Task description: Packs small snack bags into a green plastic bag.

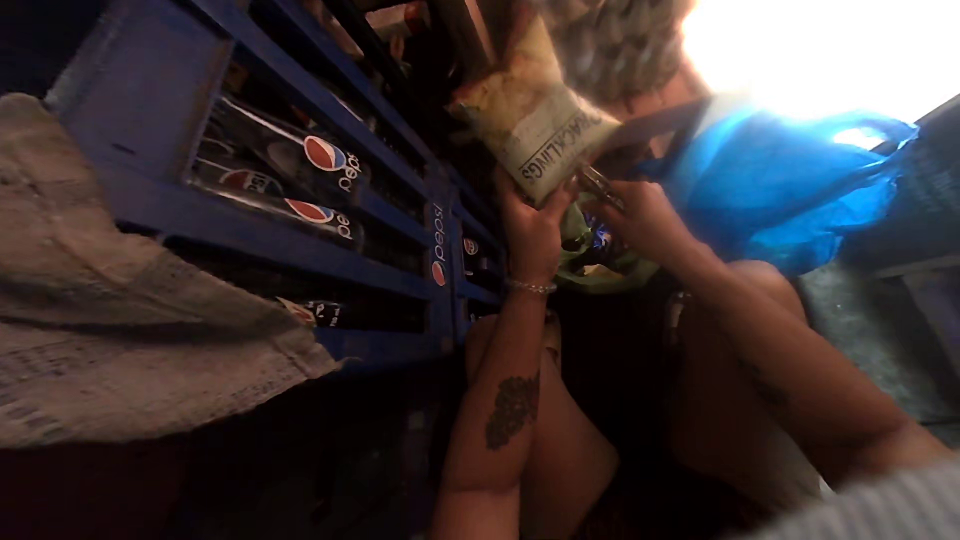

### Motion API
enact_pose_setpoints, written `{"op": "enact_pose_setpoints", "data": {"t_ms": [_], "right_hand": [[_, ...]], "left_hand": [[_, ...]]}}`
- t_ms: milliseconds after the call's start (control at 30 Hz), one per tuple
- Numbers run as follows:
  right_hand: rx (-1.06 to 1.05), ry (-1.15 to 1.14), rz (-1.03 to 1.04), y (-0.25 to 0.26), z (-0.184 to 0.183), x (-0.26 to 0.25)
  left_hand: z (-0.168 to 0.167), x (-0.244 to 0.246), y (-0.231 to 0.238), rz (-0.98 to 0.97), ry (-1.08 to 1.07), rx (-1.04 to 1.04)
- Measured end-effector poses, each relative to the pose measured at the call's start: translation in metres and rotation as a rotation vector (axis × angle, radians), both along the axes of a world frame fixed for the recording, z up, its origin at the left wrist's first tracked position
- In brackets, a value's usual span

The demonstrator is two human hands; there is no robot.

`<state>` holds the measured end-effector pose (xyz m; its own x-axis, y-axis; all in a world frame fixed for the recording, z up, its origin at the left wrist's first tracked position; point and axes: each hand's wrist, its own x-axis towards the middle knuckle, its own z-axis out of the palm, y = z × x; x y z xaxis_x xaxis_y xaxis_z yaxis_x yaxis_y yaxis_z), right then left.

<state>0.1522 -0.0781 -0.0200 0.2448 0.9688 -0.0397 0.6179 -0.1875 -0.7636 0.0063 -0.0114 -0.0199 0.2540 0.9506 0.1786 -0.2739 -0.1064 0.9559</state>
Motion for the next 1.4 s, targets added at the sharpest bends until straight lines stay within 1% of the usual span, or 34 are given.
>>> {"op": "enact_pose_setpoints", "data": {"t_ms": [167, 267, 367, 433, 500, 600, 667, 767, 867, 933, 1100, 1167, 1267, 1400], "right_hand": [[0.003, -0.017, -0.016, 0.002, -0.001, -0.001], [0.019, 0.019, -0.042, 0.003, -0.003, -0.004], [0.085, 0.044, -0.055, 0.005, -0.014, -0.005], [0.117, 0.038, -0.021, 0.005, -0.022, -0.002], [0.065, 0.067, 0.053, 0.004, -0.025, 0.002], [-0.045, 0.143, 0.064, 0.004, -0.022, 0.001], [-0.027, 0.103, 0.049, 0.004, -0.02, 0.0], [0.01, 0.087, 0.08, 0.006, -0.019, 0.004], [-0.034, 0.069, 0.079, 0.007, -0.012, 0.005], [-0.055, 0.121, 0.117, 0.006, -0.007, 0.005], [0.03, 0.114, -0.024, 0.004, -0.009, 0.003], [0.067, 0.098, -0.012, 0.002, -0.009, 0.003], [0.088, 0.135, 0.062, 0.001, -0.013, 0.002], [0.135, 0.173, 0.052, -0.002, -0.013, -0.001]], "left_hand": [[-0.001, -0.002, -0.001, -0.018, 0.025, 0.012], [-0.002, 0.0, -0.003, -0.026, 0.04, 0.002], [-0.002, 0.002, -0.004, -0.026, 0.054, -0.005], [-0.002, 0.003, -0.004, -0.006, 0.053, 0.017], [-0.005, 0.005, -0.003, 0.031, 0.053, 0.031], [-0.009, 0.009, -0.003, 0.08, 0.04, -0.024], [-0.009, 0.012, -0.003, 0.106, 0.036, -0.045], [-0.011, 0.015, -0.003, 0.142, 0.032, -0.064], [-0.013, 0.02, -0.002, 0.149, -0.002, -0.065], [-0.014, 0.021, -0.001, 0.157, -0.02, -0.058], [-0.01, 0.023, -0.001, 0.165, -0.068, -0.044], [-0.011, 0.022, -0.001, 0.155, -0.086, -0.03], [-0.011, 0.021, -0.001, 0.149, -0.082, -0.048], [-0.008, 0.021, -0.002, 0.152, -0.073, -0.042]]}}
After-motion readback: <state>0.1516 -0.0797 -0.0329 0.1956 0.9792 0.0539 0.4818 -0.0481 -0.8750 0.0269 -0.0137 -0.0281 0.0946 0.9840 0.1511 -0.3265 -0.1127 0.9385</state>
